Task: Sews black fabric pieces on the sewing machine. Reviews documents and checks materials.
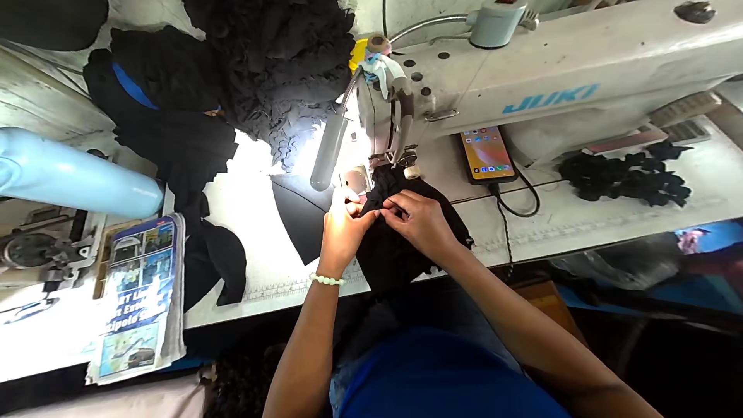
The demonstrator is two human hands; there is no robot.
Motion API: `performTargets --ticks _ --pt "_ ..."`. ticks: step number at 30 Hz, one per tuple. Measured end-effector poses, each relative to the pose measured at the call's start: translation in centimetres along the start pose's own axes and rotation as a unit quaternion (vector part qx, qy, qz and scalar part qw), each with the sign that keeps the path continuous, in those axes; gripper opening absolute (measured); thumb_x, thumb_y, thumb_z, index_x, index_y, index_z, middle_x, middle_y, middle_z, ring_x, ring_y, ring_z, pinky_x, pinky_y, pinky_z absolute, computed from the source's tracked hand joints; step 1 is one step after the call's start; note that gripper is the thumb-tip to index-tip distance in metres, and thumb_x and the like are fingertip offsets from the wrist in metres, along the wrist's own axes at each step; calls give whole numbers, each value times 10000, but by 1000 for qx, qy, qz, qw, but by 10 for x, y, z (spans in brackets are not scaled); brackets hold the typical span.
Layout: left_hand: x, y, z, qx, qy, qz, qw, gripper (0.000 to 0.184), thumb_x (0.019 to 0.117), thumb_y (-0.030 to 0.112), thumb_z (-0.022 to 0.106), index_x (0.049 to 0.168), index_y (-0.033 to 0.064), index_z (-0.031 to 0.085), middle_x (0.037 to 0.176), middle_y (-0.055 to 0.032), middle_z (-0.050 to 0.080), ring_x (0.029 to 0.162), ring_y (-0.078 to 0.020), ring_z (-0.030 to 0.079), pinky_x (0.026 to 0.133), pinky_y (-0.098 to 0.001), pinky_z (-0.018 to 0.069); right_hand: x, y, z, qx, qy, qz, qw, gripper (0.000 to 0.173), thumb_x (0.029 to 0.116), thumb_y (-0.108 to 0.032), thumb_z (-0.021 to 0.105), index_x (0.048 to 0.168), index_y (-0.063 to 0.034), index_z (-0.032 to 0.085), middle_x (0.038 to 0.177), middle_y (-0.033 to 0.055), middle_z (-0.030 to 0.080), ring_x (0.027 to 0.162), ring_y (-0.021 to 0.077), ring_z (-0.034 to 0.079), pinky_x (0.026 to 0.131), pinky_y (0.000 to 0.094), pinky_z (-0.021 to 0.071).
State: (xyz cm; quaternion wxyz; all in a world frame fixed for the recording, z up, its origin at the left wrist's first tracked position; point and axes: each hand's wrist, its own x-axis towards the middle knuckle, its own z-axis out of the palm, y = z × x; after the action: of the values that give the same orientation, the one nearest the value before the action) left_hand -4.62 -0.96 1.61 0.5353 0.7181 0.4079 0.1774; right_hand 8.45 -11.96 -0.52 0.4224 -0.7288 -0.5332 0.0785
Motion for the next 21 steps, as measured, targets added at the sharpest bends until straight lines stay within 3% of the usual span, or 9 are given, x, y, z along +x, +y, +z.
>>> performTargets --ticks 6,9,12,15,17,19,21 --pt "0 3 6 2 12 0 1000 424 845 22 818 1111 89 494 762 -12 656 708 -115 650 673 -327 543 6 -2 5 -22 -19 6 1000 90 917 -43 690 898 45 697 815 150 658 680 243 652 616 381 559" --pt "1 0 4 -12 10 11 1000 382 860 30 804 1099 87 512 734 -9 639 679 -110 631 655 -315 530 14 -9 -8 61 -78 113 989 126 982 -64 640 907 26 686 762 115 633 678 200 596 642 381 499" --pt "3 -3 0 -32 -8 26 999 247 889 29 772 1004 86 561 740 4 559 639 -83 517 604 -261 449 21 -6 -20 129 -115 187 967 158 1044 -127 593 1007 -17 700 771 55 651 602 108 540 599 303 475" --pt "4 -3 -4 -52 -31 33 998 136 911 30 744 1003 84 660 781 4 614 653 -71 537 614 -241 458 18 -2 -27 91 -73 158 981 179 1029 -104 609 1175 -21 671 879 93 685 685 170 610 653 373 527" --pt "4 -2 -5 -63 -37 28 997 124 912 27 739 1012 81 690 785 0 625 655 -71 545 619 -239 464 12 -3 -29 41 -34 131 990 368 972 -129 696 1305 -12 590 935 118 670 727 233 626 650 435 539" --pt "4 -1 -5 -68 -36 15 997 137 908 29 745 1023 82 694 747 4 617 619 -62 530 592 -228 453 4 -7 -32 21 -5 109 994 436 931 -161 746 1293 3 567 1034 154 670 784 262 646 674 460 552" --pt "4 1 -6 -75 -37 2 996 156 901 23 752 1033 78 690 730 7 616 605 -57 525 581 -218 448 -4 -12 -34 25 3 95 995 333 924 -165 753 1194 -10 637 1056 150 668 815 245 658 697 436 566"
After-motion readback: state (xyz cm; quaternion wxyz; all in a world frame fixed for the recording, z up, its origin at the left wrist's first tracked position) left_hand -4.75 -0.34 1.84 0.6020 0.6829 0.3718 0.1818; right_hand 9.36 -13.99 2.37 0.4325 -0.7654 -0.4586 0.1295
